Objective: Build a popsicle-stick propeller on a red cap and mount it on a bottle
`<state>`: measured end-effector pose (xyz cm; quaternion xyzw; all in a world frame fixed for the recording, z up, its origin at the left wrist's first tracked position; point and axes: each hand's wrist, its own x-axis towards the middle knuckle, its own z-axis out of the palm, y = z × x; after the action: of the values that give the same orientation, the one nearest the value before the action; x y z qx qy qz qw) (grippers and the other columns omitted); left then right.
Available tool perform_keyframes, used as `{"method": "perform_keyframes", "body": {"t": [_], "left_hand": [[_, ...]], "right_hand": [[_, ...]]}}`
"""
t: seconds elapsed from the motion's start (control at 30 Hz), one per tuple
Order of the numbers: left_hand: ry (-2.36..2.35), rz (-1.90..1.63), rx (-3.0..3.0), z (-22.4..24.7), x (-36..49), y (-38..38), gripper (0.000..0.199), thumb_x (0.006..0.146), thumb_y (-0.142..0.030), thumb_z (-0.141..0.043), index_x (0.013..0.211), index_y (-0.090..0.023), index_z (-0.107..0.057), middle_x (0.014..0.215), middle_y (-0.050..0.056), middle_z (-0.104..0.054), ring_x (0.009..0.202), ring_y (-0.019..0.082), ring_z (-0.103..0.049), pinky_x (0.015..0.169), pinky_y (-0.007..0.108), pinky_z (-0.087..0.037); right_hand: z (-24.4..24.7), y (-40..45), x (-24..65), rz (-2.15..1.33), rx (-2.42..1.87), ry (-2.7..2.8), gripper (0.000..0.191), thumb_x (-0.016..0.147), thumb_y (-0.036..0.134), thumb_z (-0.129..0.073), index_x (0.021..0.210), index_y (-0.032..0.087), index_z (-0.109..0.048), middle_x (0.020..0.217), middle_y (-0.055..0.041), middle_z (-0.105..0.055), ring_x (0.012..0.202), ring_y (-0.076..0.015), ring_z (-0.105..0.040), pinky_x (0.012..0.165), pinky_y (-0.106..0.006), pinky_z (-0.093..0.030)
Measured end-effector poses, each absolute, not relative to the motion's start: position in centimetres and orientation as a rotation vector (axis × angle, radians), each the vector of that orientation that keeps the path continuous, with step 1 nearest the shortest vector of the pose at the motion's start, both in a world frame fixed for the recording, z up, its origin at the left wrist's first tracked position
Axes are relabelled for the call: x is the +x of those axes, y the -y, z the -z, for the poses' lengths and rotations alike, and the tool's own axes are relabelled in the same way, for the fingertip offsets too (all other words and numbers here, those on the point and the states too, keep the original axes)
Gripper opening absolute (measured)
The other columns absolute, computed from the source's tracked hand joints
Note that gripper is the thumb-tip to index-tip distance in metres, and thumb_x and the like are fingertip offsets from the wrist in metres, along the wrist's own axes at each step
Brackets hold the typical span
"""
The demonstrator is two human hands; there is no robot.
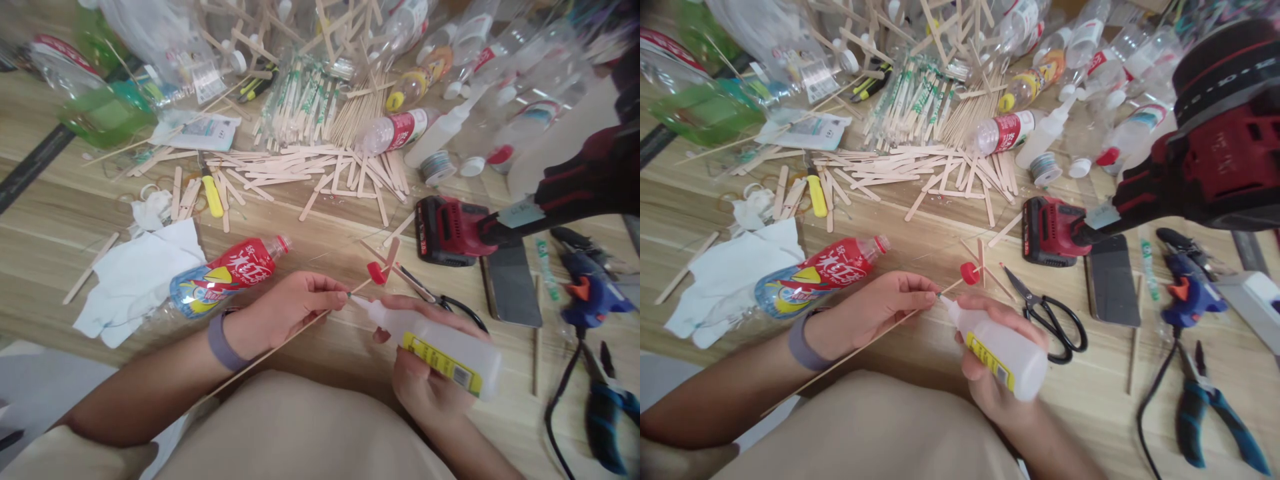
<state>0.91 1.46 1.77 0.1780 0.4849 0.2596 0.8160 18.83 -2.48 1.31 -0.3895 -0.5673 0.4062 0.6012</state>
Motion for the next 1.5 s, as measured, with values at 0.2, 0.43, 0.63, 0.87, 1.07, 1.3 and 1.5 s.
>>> {"method": "perform_keyframes", "body": {"t": [0.2, 0.43, 0.63, 0.87, 1.07, 1.3, 1.5], "left_hand": [[-1.008, -0.549, 0.342, -1.63, 0.89, -1.44, 0.027, 0.059, -0.029, -0.087, 0.076, -0.016, -0.071, 0.069, -0.004, -0.064, 0.063, 0.007, -0.052, 0.06, 0.02, -0.038], [-0.999, -0.531, 0.327, -1.7, 0.9, -1.49, 0.025, 0.06, -0.028, -0.086, 0.076, -0.016, -0.071, 0.065, -0.004, -0.062, 0.059, 0.006, -0.049, 0.056, 0.02, -0.035], [-1.004, -0.527, 0.321, -1.57, 0.85, -1.51, 0.024, 0.061, -0.026, -0.086, 0.076, -0.015, -0.071, 0.067, -0.003, -0.063, 0.06, 0.006, -0.05, 0.057, 0.019, -0.036], [-1.006, -0.53, 0.309, -1.54, 0.88, -1.49, 0.024, 0.061, -0.026, -0.086, 0.075, -0.014, -0.071, 0.067, -0.002, -0.064, 0.062, 0.006, -0.052, 0.058, 0.019, -0.036], [-1.008, -0.513, 0.314, -1.47, 0.85, -1.48, 0.025, 0.061, -0.028, -0.085, 0.074, -0.014, -0.07, 0.064, -0.003, -0.062, 0.057, 0.006, -0.048, 0.055, 0.02, -0.033], [-0.998, -0.529, 0.282, -1.31, 0.96, -1.47, 0.021, 0.063, -0.025, -0.085, 0.073, -0.014, -0.071, 0.066, -0.002, -0.064, 0.06, 0.007, -0.051, 0.056, 0.02, -0.034], [-1.006, -0.534, 0.261, -1.19, 1.02, -1.43, 0.015, 0.066, -0.023, -0.082, 0.073, -0.014, -0.072, 0.066, -0.001, -0.065, 0.059, 0.006, -0.052, 0.056, 0.019, -0.035]], "right_hand": [[-1.12, 2.65, 18.95, -0.93, -0.917, 1.318, 0.037, 0.079, 0.038, -0.076, 0.112, 0.028, -0.061, 0.102, -0.0043, -0.075, 0.068, -0.0191, -0.072, 0.043, -0.027, -0.059], [-1.48, 2.54, 18.86, -0.963, -0.884, 1.277, 0.036, 0.077, 0.031, -0.079, 0.109, 0.026, -0.065, 0.102, -0.0045, -0.076, 0.064, -0.0177, -0.071, 0.044, -0.027, -0.059], [-1.43, 2.53, 18.84, -0.947, -0.877, 1.296, 0.039, 0.077, 0.034, -0.079, 0.112, 0.026, -0.063, 0.103, -0.0045, -0.076, 0.065, -0.0174, -0.071, 0.046, -0.027, -0.061], [-1.49, 2.63, 19.09, -0.963, -0.905, 1.306, 0.036, 0.078, 0.032, -0.078, 0.111, 0.028, -0.064, 0.102, -0.0036, -0.075, 0.07, -0.0192, -0.073, 0.044, -0.027, -0.059], [-1.25, 2.73, 19.18, -0.957, -0.923, 1.314, 0.034, 0.081, 0.036, -0.075, 0.111, 0.029, -0.063, 0.103, -0.0038, -0.075, 0.06, -0.0162, -0.069, 0.044, -0.028, -0.058], [-1.31, 2.58, 18.83, -0.925, -0.929, 1.302, 0.035, 0.079, 0.037, -0.076, 0.11, 0.029, -0.063, 0.1, -0.0043, -0.076, 0.076, -0.0208, -0.073, 0.045, -0.027, -0.059], [-1.58, 2.55, 18.79, -0.911, -0.95, 1.329, 0.035, 0.078, 0.039, -0.076, 0.109, 0.028, -0.063, 0.099, -0.0049, -0.076, 0.062, -0.0183, -0.071, 0.043, -0.028, -0.058]]}}
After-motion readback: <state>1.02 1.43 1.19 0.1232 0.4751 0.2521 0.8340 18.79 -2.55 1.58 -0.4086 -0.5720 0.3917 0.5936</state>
